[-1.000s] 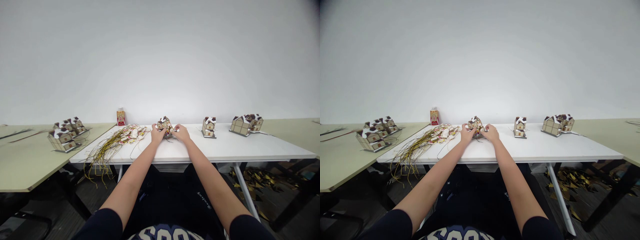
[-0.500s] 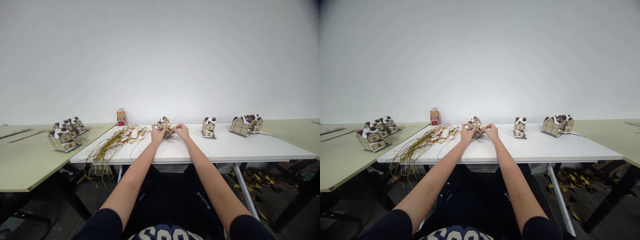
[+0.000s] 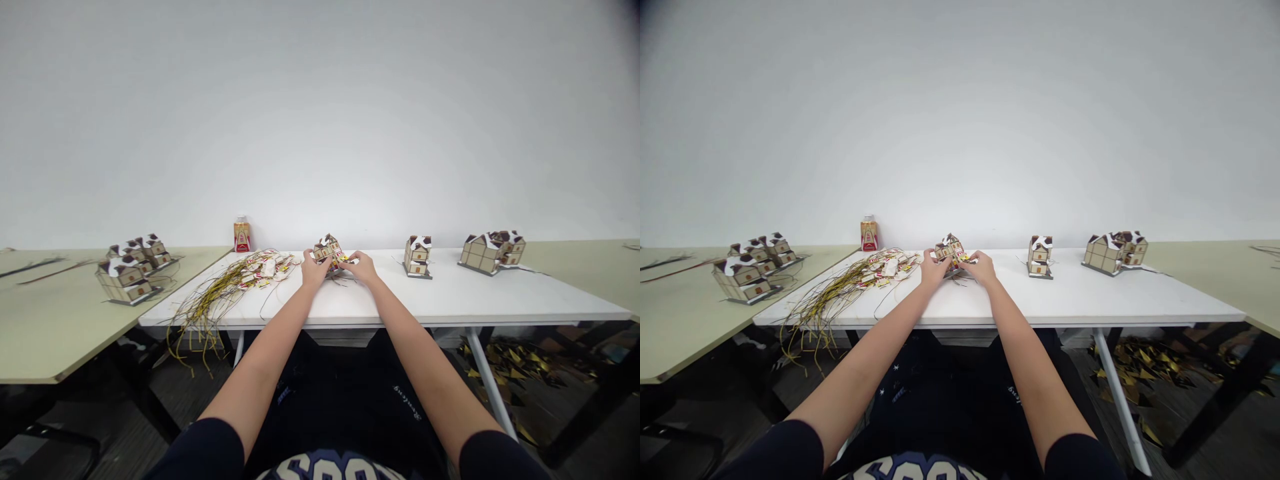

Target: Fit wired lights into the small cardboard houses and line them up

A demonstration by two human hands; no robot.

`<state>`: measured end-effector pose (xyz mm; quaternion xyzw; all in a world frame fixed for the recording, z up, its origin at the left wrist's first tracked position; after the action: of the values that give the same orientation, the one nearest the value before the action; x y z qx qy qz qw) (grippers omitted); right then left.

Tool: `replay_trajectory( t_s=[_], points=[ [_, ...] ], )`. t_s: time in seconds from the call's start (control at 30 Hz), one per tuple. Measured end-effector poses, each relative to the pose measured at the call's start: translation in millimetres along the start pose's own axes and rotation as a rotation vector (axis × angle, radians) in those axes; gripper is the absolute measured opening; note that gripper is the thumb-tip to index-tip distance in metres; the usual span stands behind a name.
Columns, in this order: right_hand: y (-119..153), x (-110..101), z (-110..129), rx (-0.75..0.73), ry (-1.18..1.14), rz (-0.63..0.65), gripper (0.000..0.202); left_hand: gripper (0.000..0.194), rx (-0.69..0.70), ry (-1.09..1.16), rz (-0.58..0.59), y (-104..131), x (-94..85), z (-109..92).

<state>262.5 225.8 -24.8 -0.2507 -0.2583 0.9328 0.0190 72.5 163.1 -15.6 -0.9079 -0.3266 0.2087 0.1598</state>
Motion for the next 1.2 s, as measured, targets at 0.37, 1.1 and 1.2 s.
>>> replay_trajectory(
  t_s=[0.37, 1.1, 1.2],
  points=[
    [2.7, 7.7, -1.9, -0.042, 0.077, 0.079, 0.039, 0.065, 0.052, -0.02, 0.021, 2.2, 2.4, -2.7],
    [6.6, -1.3, 9.2, -0.086, 0.06, 0.092, 0.032, 0.066, 0.07, -0.016, 0.025, 0.2, 5.0, 0.7],
    [0.4, 0.7, 0.4, 0.017, -0.145, 0.072, 0.033, 0.066, 0.044, -0.001, 0.024, -0.4, 4.6, 1.8]
  ],
)
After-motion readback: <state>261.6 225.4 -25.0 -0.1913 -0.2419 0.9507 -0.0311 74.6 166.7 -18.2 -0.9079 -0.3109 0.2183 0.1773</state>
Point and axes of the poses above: each hand's wrist, its own y-axis away from the middle knuckle, its own x-axis out of the palm, z = x × y, the point moved 7 cm from there along -y, towards the middle knuckle, and after that the axes turned 6 degrees about y, right-handed, at the moved point
